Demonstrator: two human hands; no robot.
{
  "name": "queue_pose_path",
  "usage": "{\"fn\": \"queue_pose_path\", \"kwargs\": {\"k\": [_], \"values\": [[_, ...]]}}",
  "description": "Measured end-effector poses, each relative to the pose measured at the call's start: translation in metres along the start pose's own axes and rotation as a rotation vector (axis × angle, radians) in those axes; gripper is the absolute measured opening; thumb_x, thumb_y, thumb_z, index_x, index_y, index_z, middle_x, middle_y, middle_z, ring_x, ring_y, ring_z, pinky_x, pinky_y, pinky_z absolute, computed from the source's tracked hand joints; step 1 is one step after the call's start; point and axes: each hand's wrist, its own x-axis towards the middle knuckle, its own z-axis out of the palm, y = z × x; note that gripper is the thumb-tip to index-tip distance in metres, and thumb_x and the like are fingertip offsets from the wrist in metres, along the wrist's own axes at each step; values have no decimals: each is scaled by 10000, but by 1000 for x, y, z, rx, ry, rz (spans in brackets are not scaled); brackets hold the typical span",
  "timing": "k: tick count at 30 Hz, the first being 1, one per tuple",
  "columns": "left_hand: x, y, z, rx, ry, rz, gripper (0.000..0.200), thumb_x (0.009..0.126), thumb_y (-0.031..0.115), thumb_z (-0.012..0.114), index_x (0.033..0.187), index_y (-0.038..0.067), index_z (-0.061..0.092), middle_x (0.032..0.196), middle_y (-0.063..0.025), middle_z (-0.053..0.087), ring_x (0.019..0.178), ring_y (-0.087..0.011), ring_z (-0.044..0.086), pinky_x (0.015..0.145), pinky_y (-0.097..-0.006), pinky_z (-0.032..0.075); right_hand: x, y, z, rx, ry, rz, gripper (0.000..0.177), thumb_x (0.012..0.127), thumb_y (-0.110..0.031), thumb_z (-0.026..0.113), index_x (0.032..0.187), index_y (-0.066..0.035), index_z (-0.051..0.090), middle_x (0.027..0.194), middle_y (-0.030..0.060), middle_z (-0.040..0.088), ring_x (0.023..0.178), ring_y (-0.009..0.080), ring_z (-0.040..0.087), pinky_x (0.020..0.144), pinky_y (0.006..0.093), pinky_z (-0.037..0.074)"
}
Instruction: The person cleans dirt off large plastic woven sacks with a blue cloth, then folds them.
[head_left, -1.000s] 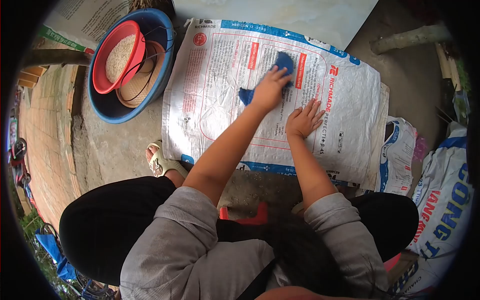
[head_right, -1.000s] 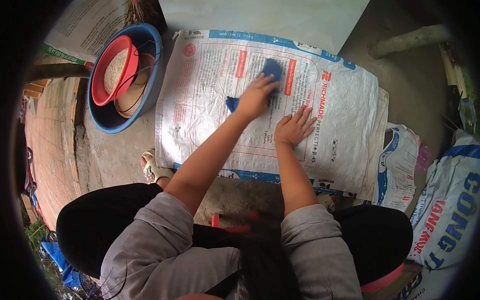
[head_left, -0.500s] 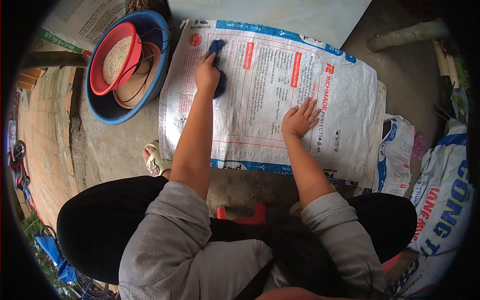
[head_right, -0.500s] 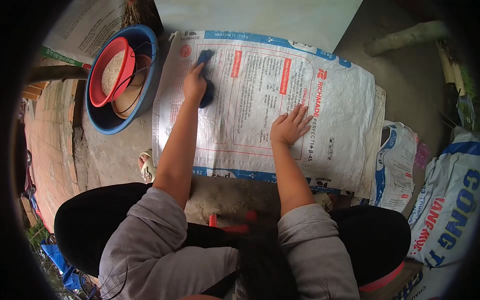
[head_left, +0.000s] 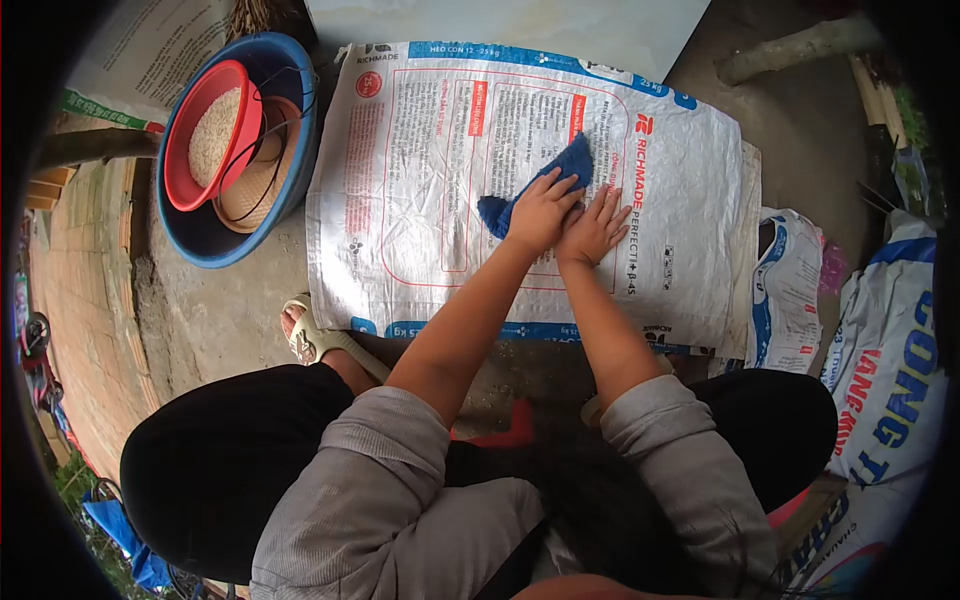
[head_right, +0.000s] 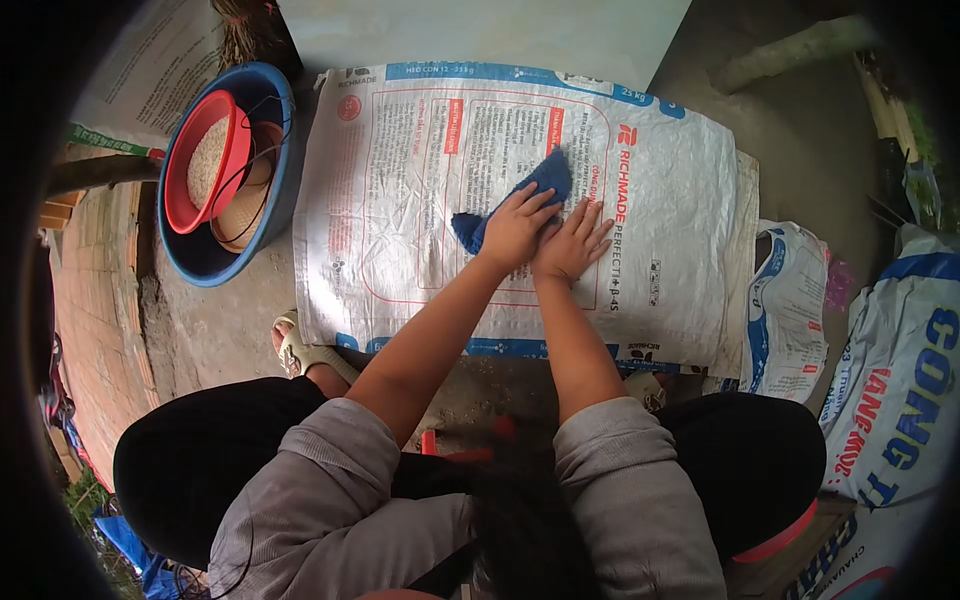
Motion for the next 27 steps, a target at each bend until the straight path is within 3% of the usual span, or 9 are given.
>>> {"fn": "queue_pose_path", "kwargs": {"k": [3,8,11,13,15,19,22,25,27], "values": [[1,-37,-24,96,9,9,457,810,58,588,1241,194,658,1394,-4,556,1341,-266,458,1093,-375,401,0,-3,-1,-27,20,4,611,931,-274,460,1503,-87,351,1597,122,254,1467,429,167,1160,592,133],[-15,-155,-98,145,469,-507,483,803,-43,478,1223,112,660,1357,-92,582,1280,-345,497,1066,-399,413,-1,-3,-6,-39,12,-10,613,928,-271,454,1498,-70,353,1594,143,252,1460,450,170,1155,597,141],[-39,-189,-143,178,595,-919,463,794,-16,497,1216,80,665,1316,-159,602,1185,-363,576,1006,-391,462,1,-3,-5,-41,18,-11,610,927,-272,454,1494,-68,358,1594,146,250,1459,453,172,1153,600,146],[-43,-185,-151,84,766,-978,466,791,-25,493,1212,75,667,1334,-161,588,1242,-372,535,1042,-400,432,1,-3,-4,-31,29,-13,605,928,-273,453,1491,-72,364,1595,145,248,1459,451,172,1151,603,149],[-28,-155,-126,273,708,-701,477,790,-39,490,1220,82,656,1354,-161,571,1290,-394,484,1080,-422,394,1,-3,-3,-32,36,-11,604,925,-273,455,1489,-72,368,1594,147,250,1459,452,173,1151,603,150],[16,-53,-53,32,277,-193,499,755,-74,532,1206,108,642,1364,-113,570,1274,-393,482,1091,-442,384,0,-5,-6,-47,16,0,597,939,-291,454,1493,-88,364,1597,124,250,1465,434,171,1156,591,150],[-2,10,21,99,-62,88,400,850,189,586,1245,171,649,1380,-42,561,1310,-332,466,1107,-491,350,3,10,18,-112,18,-21,593,956,-317,451,1501,-105,351,1604,93,242,1472,411,166,1162,576,147],[-12,17,3,-18,54,-101,344,877,207,539,1185,206,694,1379,17,558,1323,-272,460,1073,-439,382,5,4,10,-118,-46,23,594,968,-339,449,1509,-119,338,1610,68,234,1477,393,162,1166,567,146],[-20,-6,-19,143,-43,-1,342,861,202,551,1166,222,704,1373,47,562,1297,-235,479,1000,-394,424,1,-2,0,-37,2,9,600,950,-316,459,1499,-99,353,1602,92,248,1469,409,175,1162,576,147]]}}
